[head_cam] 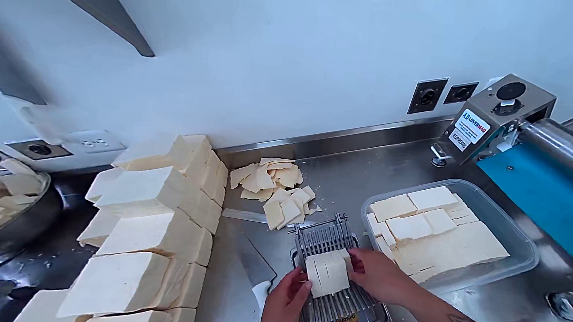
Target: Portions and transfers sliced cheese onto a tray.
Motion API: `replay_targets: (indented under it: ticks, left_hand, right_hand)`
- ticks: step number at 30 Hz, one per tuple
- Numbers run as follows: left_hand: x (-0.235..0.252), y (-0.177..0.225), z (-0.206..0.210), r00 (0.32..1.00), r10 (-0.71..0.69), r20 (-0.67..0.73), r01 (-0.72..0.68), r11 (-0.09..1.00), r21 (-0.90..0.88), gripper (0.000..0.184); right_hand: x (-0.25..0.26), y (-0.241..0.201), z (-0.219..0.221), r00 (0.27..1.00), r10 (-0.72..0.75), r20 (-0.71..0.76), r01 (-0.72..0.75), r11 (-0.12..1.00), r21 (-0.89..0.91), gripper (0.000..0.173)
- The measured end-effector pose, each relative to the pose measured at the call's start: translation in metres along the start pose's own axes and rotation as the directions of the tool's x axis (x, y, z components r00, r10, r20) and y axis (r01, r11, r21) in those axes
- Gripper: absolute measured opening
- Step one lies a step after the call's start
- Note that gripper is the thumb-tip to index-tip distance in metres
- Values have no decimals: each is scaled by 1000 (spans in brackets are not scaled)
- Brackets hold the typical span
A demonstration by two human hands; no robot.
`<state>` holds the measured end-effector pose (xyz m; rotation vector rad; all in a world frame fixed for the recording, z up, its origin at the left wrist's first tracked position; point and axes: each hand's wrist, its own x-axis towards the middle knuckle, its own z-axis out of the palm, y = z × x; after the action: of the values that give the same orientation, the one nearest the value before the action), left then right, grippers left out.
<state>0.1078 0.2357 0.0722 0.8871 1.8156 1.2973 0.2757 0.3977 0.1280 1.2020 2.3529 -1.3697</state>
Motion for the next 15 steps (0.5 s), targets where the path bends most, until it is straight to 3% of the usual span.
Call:
replay_targets:
  ticks: [4,7,10,12,15]
  left_hand:
    - [9,4,-3,996,-72,-55,63,986,-154,55]
    - [9,0,-2,996,-72,-57,63,987,-147,41]
    - [4,1,3,997,-33,-68,29,998,-50,26]
    - [3,0,4,997,-31,-71,24,995,-95,25]
    - [9,-5,-2,999,-32,1,31,965,-259,46]
  right_hand:
    - [7,15,-1,1000,-14,6,13,984,179,50]
    - [6,22,-5,995,-69,73,45,957,287,60]
    - [2,16,5,999,-51,1,50,985,164,59]
    - [-2,11,12,998,-28,-49,33,995,95,54]
    - [-5,13,10,992,-79,-100,92,987,132,57]
